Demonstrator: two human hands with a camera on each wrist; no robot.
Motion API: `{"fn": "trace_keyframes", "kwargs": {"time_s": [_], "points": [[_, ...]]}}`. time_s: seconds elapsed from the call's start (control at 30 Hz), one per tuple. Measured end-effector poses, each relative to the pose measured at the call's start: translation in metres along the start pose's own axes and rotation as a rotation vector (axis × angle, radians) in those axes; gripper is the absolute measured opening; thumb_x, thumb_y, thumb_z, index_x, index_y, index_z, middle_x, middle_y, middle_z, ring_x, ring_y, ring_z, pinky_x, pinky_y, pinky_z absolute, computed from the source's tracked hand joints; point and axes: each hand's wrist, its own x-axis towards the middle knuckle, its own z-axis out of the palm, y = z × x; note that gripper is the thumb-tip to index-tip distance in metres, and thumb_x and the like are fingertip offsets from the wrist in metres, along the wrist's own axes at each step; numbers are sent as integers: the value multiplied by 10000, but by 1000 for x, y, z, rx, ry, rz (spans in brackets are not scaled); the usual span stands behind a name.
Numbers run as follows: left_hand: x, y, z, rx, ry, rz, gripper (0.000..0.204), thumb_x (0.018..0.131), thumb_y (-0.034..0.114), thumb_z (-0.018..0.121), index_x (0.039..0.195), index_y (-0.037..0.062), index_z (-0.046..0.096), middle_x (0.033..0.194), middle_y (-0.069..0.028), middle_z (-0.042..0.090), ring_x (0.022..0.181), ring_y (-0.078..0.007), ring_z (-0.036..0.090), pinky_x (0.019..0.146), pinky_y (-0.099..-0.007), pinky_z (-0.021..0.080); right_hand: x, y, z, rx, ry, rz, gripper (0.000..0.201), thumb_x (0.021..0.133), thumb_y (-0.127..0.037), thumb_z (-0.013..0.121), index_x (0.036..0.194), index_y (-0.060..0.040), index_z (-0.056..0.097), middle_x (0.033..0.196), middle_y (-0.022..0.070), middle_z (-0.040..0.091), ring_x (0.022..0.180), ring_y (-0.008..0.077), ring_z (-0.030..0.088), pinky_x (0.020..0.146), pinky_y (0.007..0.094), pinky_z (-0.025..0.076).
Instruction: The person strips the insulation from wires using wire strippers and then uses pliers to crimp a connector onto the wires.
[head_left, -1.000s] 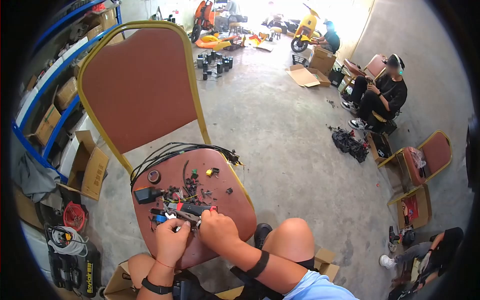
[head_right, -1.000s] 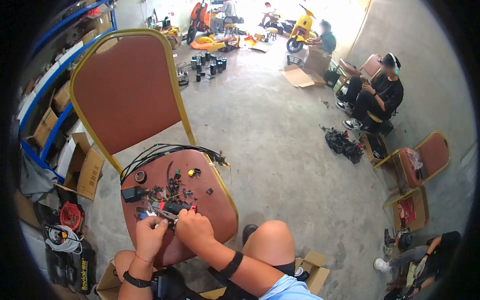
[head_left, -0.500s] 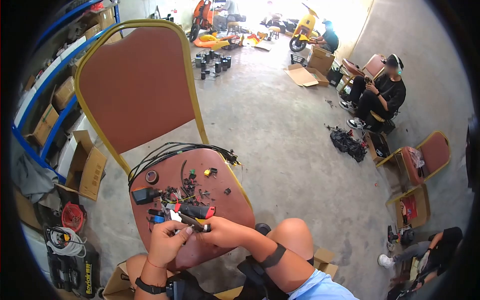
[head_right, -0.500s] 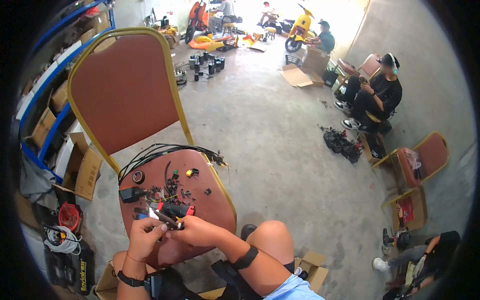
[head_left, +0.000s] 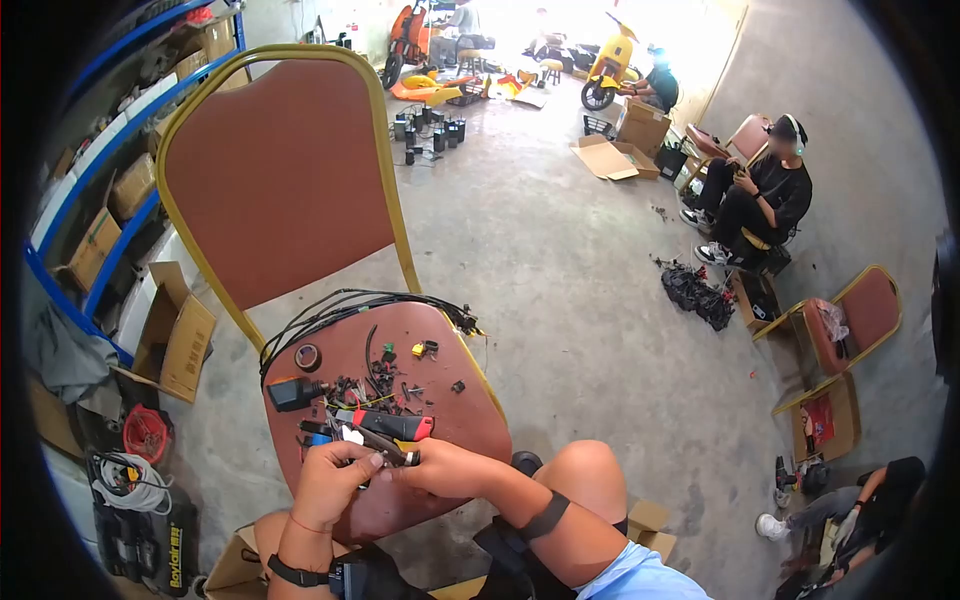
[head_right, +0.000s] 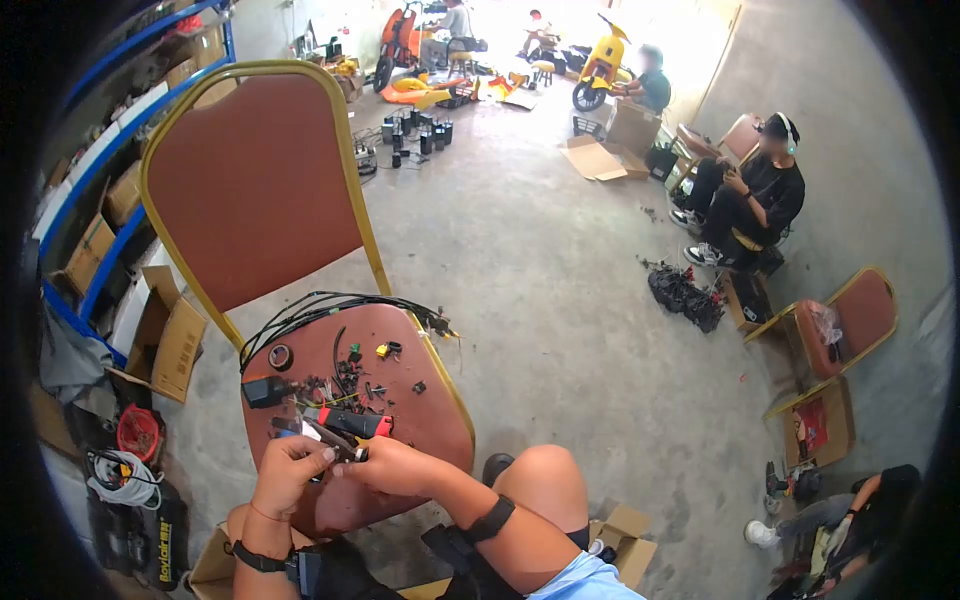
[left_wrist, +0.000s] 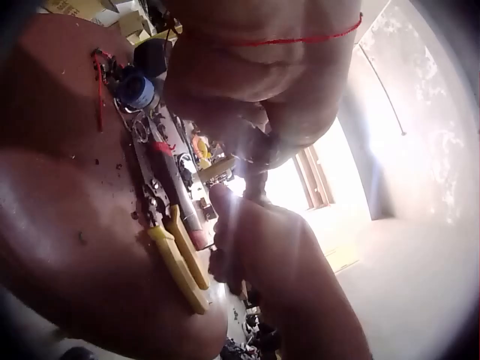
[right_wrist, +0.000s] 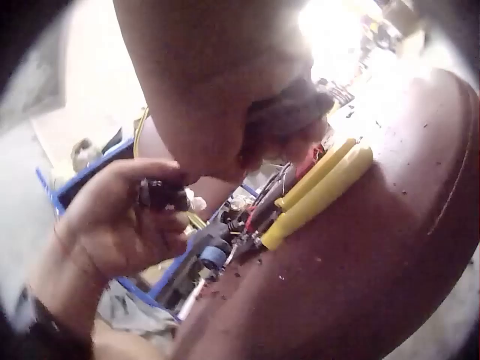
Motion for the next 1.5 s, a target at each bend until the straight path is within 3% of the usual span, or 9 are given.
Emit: {"fn": "trace_keyframes", "kwargs": {"time_s": [0.1,0.3,0.43,0.73,0.83,1.03,1.23,1.33,1.5], "points": [[0,-2,-5,17,-39,-6,135,926,103,765,865,-17,752,788,-42,718,706,-94,621,648,-258,484,-7,-10,0,223,-100,71,435,989,-396,684,816,0,634,645,62,607,578,182,630,552,358,487],[5,-15,3,341,196,32,143,910,100,747,841,-24,763,748,-30,712,684,-71,610,616,-253,471,21,24,42,-881,733,-171,226,921,-252,660,882,-32,629,759,169,702,655,330,732,581,466,570],[5,-20,7,501,268,185,148,900,97,743,819,-26,761,720,-36,710,674,-63,609,613,-254,472,22,22,46,-974,799,-106,202,900,-224,652,886,-24,622,807,202,722,715,375,742,607,481,586],[0,2,-6,-71,-43,-39,93,921,65,750,929,-28,751,848,-39,721,756,-84,623,692,-251,490,-11,-9,4,238,-128,111,462,1001,-418,664,815,4,636,681,78,578,571,171,600,532,397,482],[1,1,-9,-51,-48,-32,91,920,66,751,913,-25,750,837,-38,718,743,-75,610,683,-245,481,-7,-5,7,357,-165,157,464,998,-418,660,820,11,644,686,120,622,591,211,658,535,407,494],[-3,-11,9,159,201,54,119,913,86,751,870,-25,750,794,-34,717,712,-67,599,639,-250,468,-2,2,41,-860,656,-127,246,919,-272,685,862,-43,617,795,156,697,715,330,742,582,457,563],[-6,-11,28,344,414,272,148,911,102,752,869,-41,745,774,-35,718,672,-57,577,608,-255,461,12,4,42,-1052,896,-215,172,861,-214,675,868,-62,593,822,169,700,792,355,739,699,445,580],[-12,1,30,406,399,283,140,923,91,752,885,-43,743,793,-42,732,682,-65,601,618,-249,472,6,-3,40,-911,904,-337,220,885,-228,680,829,-35,589,767,161,669,760,361,703,682,434,562],[-7,16,10,55,59,144,122,938,83,757,904,-33,742,827,-59,748,734,-73,632,664,-236,491,-14,-12,19,-243,273,-195,425,1002,-400,655,836,-9,630,667,80,611,658,243,655,634,422,530]]}}
